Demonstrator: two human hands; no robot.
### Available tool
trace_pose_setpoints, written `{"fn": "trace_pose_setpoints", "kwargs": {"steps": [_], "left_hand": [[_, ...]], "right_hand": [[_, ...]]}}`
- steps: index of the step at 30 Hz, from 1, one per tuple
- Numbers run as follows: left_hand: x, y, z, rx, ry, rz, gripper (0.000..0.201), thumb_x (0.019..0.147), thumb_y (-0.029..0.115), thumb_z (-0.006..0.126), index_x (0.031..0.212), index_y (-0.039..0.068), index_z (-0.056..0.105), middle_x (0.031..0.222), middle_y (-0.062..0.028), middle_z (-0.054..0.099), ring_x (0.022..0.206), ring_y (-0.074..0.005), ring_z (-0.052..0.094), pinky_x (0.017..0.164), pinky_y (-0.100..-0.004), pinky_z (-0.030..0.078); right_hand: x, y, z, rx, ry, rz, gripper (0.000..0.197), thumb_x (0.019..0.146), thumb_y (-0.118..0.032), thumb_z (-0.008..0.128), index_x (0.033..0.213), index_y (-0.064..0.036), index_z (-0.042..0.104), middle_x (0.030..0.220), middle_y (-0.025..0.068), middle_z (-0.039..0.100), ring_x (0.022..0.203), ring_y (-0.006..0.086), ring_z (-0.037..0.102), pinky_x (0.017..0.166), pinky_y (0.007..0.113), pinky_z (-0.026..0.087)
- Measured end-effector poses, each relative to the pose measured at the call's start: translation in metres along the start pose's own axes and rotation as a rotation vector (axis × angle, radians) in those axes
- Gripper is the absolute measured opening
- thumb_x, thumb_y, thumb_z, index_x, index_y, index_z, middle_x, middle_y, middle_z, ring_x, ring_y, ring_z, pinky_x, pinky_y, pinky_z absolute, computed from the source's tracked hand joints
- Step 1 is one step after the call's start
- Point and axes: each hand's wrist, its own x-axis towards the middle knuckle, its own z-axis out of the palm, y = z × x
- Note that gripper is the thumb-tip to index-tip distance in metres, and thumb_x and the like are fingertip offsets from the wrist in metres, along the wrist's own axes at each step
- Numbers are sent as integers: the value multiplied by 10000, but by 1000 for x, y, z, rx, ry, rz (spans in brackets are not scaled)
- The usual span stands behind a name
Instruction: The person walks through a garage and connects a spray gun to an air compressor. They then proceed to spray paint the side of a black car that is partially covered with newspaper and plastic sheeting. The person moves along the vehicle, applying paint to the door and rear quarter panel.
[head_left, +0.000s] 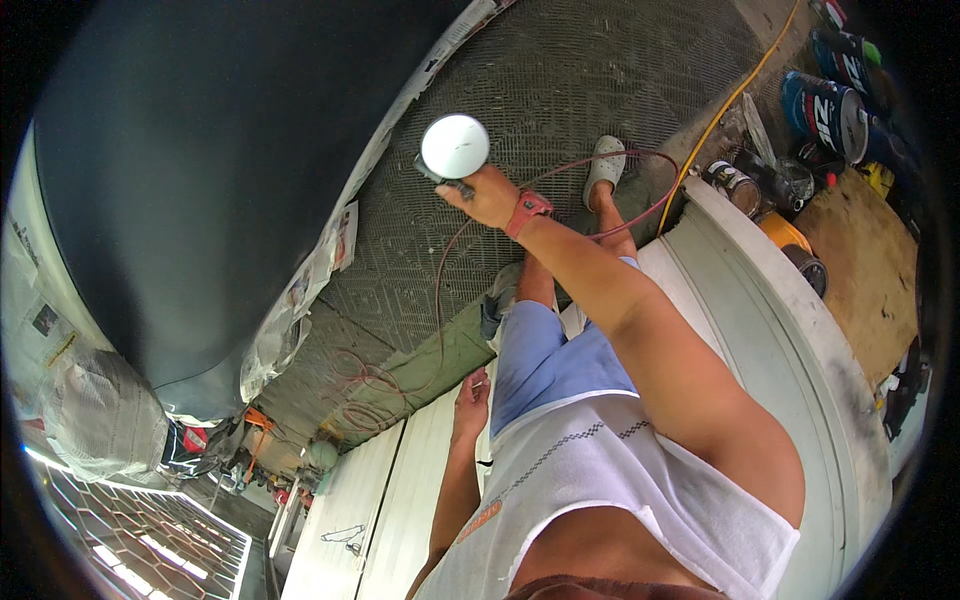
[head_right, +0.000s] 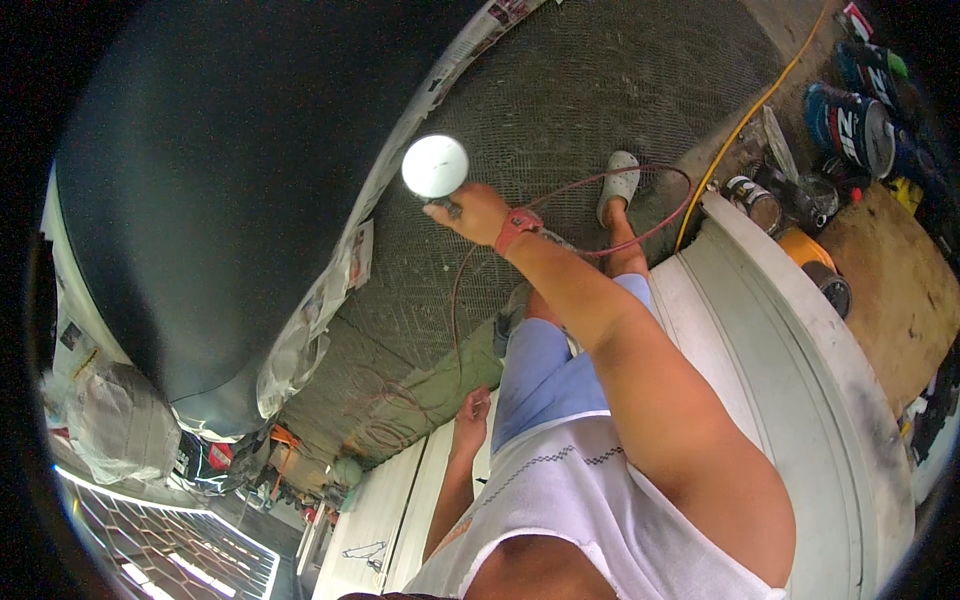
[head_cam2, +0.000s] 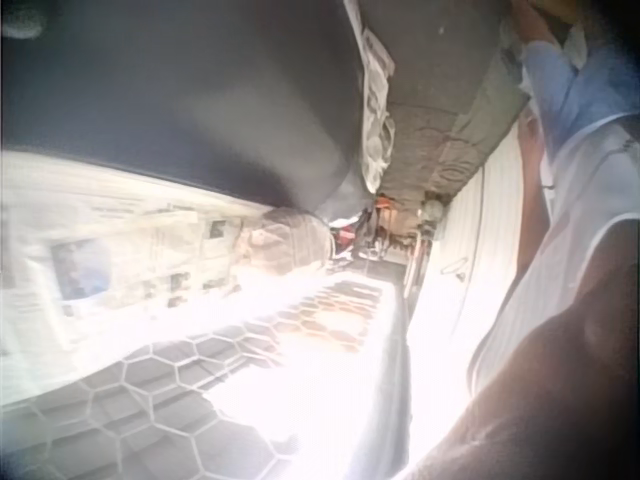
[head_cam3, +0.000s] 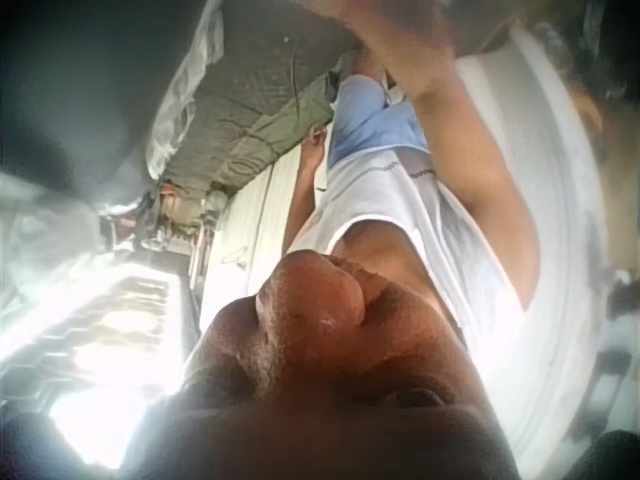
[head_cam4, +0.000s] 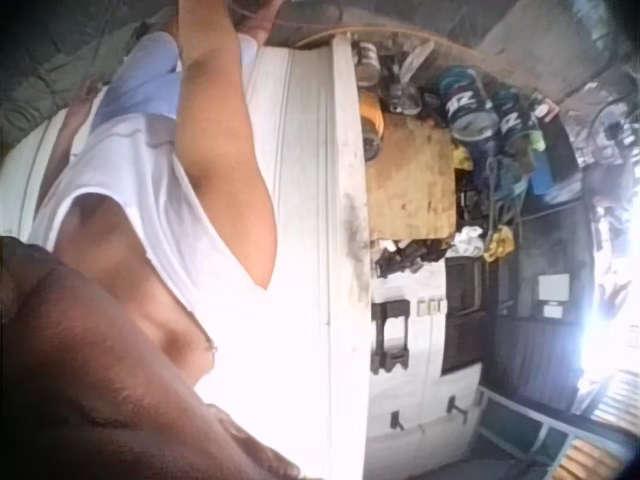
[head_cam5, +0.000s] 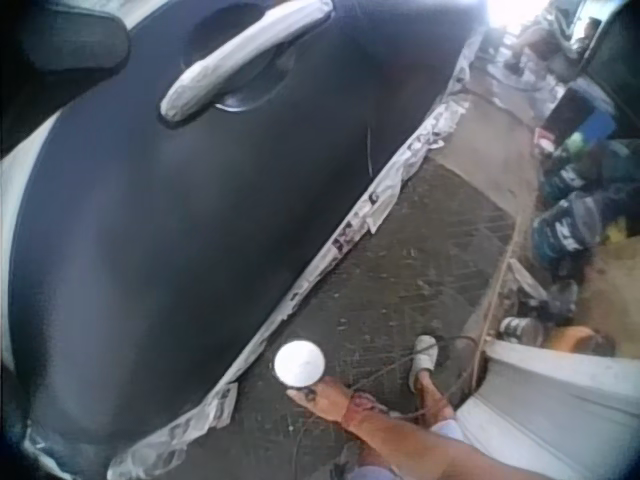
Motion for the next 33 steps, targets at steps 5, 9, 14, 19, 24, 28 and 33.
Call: {"fn": "trace_pose_setpoints", "kwargs": {"steps": [5,9,14,19,24,28,33], "left_hand": [[12,1,7,-7,-19,37,394,1036,220,556,1384,37,526,1306,-144,645,1137,-244,644,994,-359,488],[49,78,0,348,-109,245,451,1007,242,589,1399,32,511,1329,-188,622,1163,-324,633,1008,-408,478],[167,174,-2,626,48,505,633,968,260,638,1502,44,375,1267,-212,636,1104,-377,646,928,-456,517],[281,330,4,941,351,686,913,959,301,637,1598,44,37,1166,-208,648,962,-373,688,775,-473,575],[330,461,32,1181,437,563,918,960,330,644,1606,75,44,1298,-229,600,1071,-381,656,860,-486,554],[376,476,30,1337,655,874,789,963,372,631,1588,109,226,1583,-213,314,1183,-389,592,893,-470,566],[362,517,44,1465,549,675,670,955,376,645,1514,107,392,1680,-146,6,1236,-383,562,921,-461,568]], "right_hand": [[-5,7,-11,-71,-49,39,423,946,-454,630,1113,-75,717,1026,199,716,913,405,677,802,474,552],[-11,26,-47,-44,45,52,396,937,-423,648,1122,-79,710,1028,198,715,925,402,677,815,465,552],[-35,42,-106,-17,143,110,364,887,-337,726,1133,-71,696,1107,178,703,1007,384,668,867,449,535],[-62,70,-141,-127,298,126,342,843,-307,781,1071,-63,707,1064,148,712,976,357,675,851,438,533],[-60,85,-170,-225,371,102,330,841,-320,786,1038,-64,715,1009,147,718,921,351,681,810,435,535],[-50,97,-177,-209,391,102,337,852,-342,774,1038,-68,715,996,147,719,916,351,681,800,435,536],[-45,105,-183,-208,342,162,358,855,-372,769,1042,-72,714,1011,146,718,923,358,680,807,434,539]]}}
